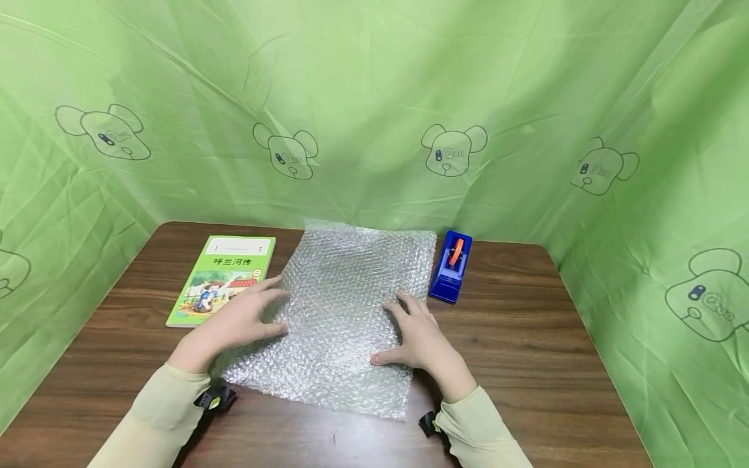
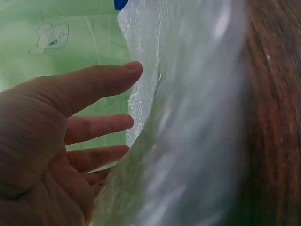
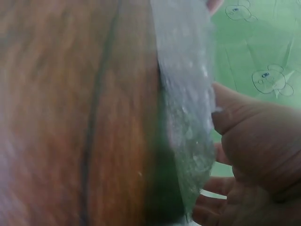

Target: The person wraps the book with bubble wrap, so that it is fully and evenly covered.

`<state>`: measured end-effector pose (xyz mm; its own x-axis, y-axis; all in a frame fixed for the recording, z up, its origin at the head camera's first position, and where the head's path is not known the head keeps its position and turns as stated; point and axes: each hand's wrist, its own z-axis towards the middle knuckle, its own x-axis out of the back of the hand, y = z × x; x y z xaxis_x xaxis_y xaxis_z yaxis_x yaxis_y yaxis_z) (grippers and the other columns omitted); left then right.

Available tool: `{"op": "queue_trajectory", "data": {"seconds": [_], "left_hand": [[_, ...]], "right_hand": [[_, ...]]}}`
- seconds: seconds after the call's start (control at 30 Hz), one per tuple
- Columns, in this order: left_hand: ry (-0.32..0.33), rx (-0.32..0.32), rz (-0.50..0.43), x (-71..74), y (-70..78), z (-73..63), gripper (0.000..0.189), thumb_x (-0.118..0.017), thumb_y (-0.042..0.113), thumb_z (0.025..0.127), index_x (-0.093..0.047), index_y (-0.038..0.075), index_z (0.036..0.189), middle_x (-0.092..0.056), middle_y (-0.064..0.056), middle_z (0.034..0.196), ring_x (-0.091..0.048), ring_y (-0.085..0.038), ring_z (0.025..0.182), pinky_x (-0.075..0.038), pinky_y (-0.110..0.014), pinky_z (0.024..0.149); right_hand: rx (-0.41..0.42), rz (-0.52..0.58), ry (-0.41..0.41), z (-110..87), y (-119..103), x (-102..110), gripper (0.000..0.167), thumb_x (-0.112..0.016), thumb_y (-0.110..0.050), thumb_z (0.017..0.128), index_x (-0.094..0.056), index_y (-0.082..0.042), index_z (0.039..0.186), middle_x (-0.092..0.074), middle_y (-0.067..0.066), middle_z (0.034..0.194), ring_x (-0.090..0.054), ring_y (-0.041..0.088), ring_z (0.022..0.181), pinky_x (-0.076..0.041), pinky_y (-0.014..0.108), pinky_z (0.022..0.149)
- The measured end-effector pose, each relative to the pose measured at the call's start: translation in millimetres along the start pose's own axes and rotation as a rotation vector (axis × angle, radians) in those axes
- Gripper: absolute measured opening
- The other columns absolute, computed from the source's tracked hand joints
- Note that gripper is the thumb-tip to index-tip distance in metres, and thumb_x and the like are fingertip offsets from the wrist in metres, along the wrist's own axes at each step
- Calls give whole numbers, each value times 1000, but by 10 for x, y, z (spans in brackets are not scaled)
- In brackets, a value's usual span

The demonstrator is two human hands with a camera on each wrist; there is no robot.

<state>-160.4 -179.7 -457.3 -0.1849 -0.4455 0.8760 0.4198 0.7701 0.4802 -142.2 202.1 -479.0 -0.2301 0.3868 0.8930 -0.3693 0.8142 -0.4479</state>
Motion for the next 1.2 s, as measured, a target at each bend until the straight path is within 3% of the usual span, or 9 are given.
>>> {"op": "queue_trajectory", "data": {"seconds": [0.17, 0.4, 0.7, 0.9, 1.07, 1.2], "left_hand": [[11, 15, 24, 0, 0, -4, 71, -91, 27, 88, -65, -5, 145, -41, -36, 165, -43, -60, 148, -34, -74, 121], [1, 4, 68, -37, 13, 2, 74, -91, 32, 88, -64, -2, 148, -41, -35, 165, -38, -61, 151, -28, -77, 122], [-81, -28, 26, -137, 63, 25, 86, -90, 34, 88, -54, -5, 156, -39, -35, 167, -40, -55, 153, -33, -70, 124], [-132, 5, 65, -201, 103, 14, 98, -87, 45, 92, -43, -5, 164, -31, -35, 171, -33, -57, 156, -28, -70, 126], [-141, 27, 85, -224, 138, -3, 96, -80, 54, 96, -44, -3, 164, -29, -36, 172, -27, -58, 158, -24, -72, 127], [-151, 35, 95, -230, 160, 0, 101, -81, 59, 94, -44, -3, 164, -28, -36, 172, -25, -58, 159, -23, -72, 127]], "right_hand": [[-2, -15, 29, -1, -44, -36, 107, -96, -63, 75, -56, -10, 158, -40, 28, 168, -33, 55, 156, -23, 77, 125], [-23, 15, 5, -6, -52, -29, 101, -93, -58, 83, -54, -9, 161, -39, 29, 168, -31, 58, 156, -20, 76, 126], [-3, -39, -6, 1, -118, -49, 96, -88, -58, 88, -53, -9, 162, -39, 30, 166, -35, 59, 151, -35, 75, 120], [47, -92, -2, -9, -175, -56, 92, -86, -55, 91, -54, -4, 161, -42, 33, 160, -40, 55, 146, -41, 70, 118], [65, -90, -5, -21, -205, -44, 90, -87, -51, 91, -55, -3, 160, -44, 32, 159, -41, 53, 145, -41, 67, 119], [71, -81, -6, -22, -200, -32, 90, -88, -51, 91, -55, -3, 159, -43, 33, 159, -41, 53, 146, -42, 67, 119]]}}
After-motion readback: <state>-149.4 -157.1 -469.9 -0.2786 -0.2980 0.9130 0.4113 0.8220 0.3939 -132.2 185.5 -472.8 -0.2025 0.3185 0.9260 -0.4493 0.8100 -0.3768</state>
